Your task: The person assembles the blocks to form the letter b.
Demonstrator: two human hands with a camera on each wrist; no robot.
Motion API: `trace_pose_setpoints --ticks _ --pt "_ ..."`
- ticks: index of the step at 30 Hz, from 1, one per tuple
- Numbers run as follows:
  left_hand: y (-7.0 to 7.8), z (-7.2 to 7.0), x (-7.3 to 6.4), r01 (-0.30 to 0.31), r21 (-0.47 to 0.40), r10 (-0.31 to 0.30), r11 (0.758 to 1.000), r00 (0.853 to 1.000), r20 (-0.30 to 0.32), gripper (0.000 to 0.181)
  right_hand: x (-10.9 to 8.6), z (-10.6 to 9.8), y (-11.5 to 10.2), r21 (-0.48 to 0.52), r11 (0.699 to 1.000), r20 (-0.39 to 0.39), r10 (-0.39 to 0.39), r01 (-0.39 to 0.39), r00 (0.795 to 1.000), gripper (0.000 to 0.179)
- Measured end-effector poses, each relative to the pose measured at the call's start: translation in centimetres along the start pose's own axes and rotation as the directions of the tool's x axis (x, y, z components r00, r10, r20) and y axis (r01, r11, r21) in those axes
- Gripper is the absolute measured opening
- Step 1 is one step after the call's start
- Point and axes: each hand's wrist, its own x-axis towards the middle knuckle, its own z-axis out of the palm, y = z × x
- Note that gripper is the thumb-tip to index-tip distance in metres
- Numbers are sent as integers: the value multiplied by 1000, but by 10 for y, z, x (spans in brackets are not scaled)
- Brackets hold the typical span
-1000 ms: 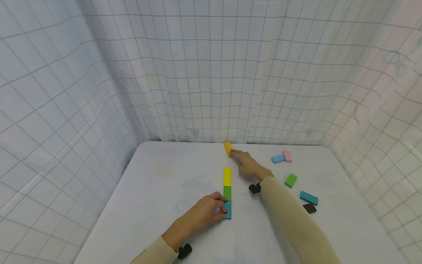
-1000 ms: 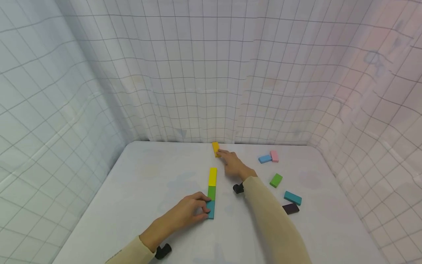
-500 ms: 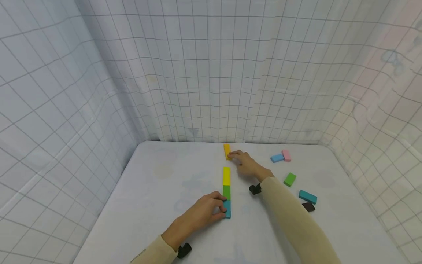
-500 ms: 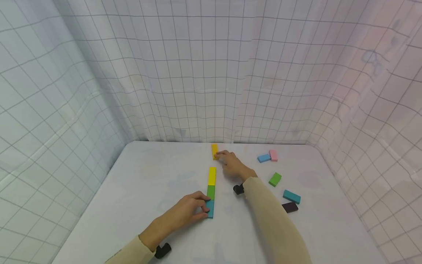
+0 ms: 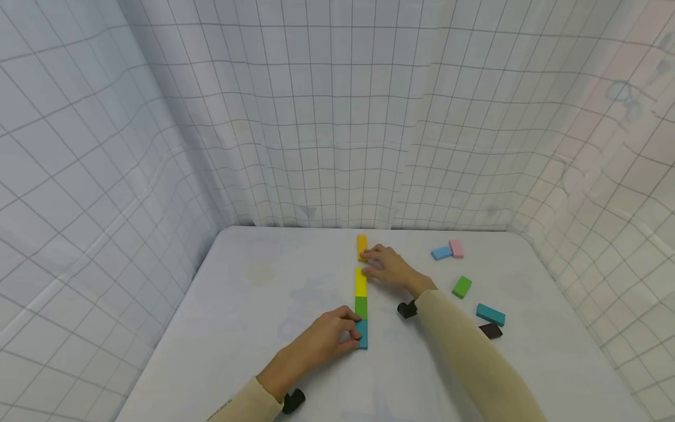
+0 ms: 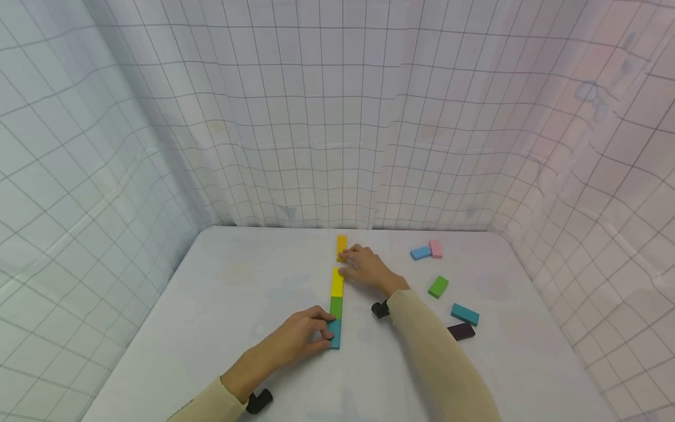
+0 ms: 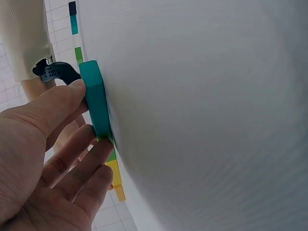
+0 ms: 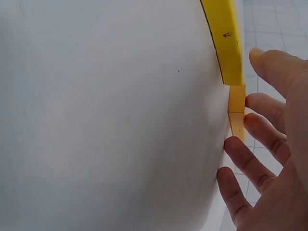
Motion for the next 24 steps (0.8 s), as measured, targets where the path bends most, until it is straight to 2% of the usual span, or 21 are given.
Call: trace_pose_setpoints --ticks 1,2,8,9,10,15,16,17,22,24 --pt "0 0 0 -1 -3 1 1000 1000 1 8 -2 -1 -5 -17 1000 3 -2 2 1000 54" --pt "-1 0 0 -2 -5 2 1000 1000 2 8 -1 2 2 -25 999 -6 -30 30 1000 57" --pt "-2 0 0 -11 1 11 1000 1000 -3 8 -2 5 1 -58 997 -29 -43 42 999 58" --pt "-1 0 0 -11 3 11 1000 1000 -5 9 -5 2 -9 -65 998 -28 -22 20 999 55" --pt "-1 0 0 -12 4 12 1000 1000 -6 9 -3 5 1 -72 996 -38 -55 52 998 58" --pt "-1 0 0 -15 8 15 1000 1000 -5 9 -3 8 2 -112 991 -52 -74 68 996 57" --pt "-1 0 0 -17 8 17 1000 1000 -4 8 -2 10 4 -105 992 -53 -72 66 996 56" --pt "-1 0 0 -18 9 18 1000 1000 -2 8 -3 8 -4 -108 993 -49 -46 41 998 54" --pt "-2 -1 1 -25 8 25 1000 1000 -2 7 3 19 18 -105 993 -71 -53 45 996 55" --pt "-2 -1 1 -28 9 28 1000 1000 -3 8 2 19 17 -111 993 -71 -53 45 996 54"
